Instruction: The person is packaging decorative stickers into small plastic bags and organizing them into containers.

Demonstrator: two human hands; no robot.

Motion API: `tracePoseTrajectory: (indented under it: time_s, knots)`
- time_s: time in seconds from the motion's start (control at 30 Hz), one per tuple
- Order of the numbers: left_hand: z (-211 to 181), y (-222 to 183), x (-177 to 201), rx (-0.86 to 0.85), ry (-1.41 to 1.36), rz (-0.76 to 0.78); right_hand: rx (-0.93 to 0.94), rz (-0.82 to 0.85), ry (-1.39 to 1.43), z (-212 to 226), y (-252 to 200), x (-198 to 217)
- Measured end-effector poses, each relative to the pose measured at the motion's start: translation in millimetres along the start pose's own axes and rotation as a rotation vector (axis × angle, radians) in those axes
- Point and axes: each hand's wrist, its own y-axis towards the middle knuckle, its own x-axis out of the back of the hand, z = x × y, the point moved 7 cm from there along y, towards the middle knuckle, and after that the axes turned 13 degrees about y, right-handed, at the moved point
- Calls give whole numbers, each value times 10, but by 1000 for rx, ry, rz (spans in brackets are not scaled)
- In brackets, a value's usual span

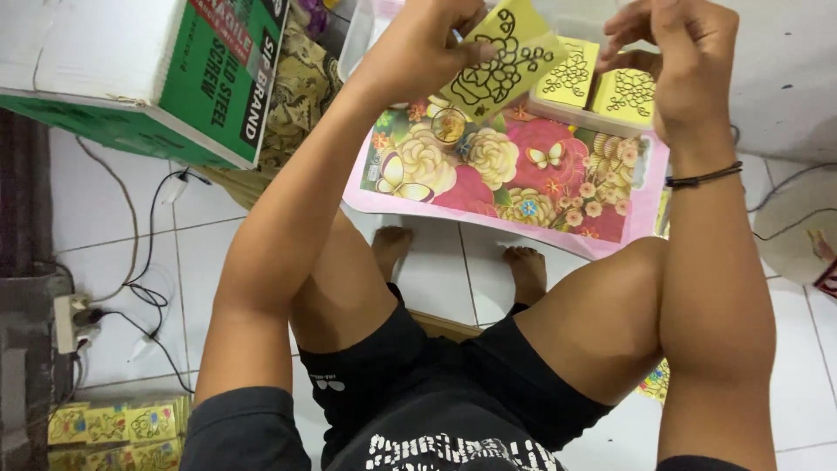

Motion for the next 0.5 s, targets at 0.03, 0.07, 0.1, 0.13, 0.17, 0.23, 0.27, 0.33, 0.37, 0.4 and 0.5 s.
tracePoseTrajectory:
  time_s: [0.03, 0.07, 0.1, 0.13, 0.17, 0.23, 0.27, 0.33, 0.37, 0.4, 0.5]
  knots:
    - [12, -13, 14, 4, 5, 3, -2, 2, 7, -27, 42, -11]
    - [23, -9, 45, 11, 14, -34, -48, 31, -84, -77, 81, -24]
    - [37, -4, 75, 18, 24, -71, -95, 61, -175, -132, 121, -35]
    - [73, -14, 60, 19, 23, -66, -99, 59, -173, -221, 161, -13]
    - [112, -26, 49, 18, -48, -68, -123, 123, -339, -338, 197, -31]
    - [158, -35, 30, 24, -128, -68, -158, 190, -509, -559, 233, -68]
    - [149, -14, 21, -8, -149, -31, -224, 293, -638, -726, 235, -144]
    - [199, 17, -15, -43, -174, 9, -296, 391, -766, -897, 217, -365]
    - [258, 27, -67, -45, -133, 45, -431, 483, -883, -1002, 151, -519]
    - [312, 24, -125, -43, -92, 80, -569, 577, -998, -1098, 63, -655]
    - [409, 62, -185, -57, -22, 87, -445, 727, -1069, -1364, 10, -1020]
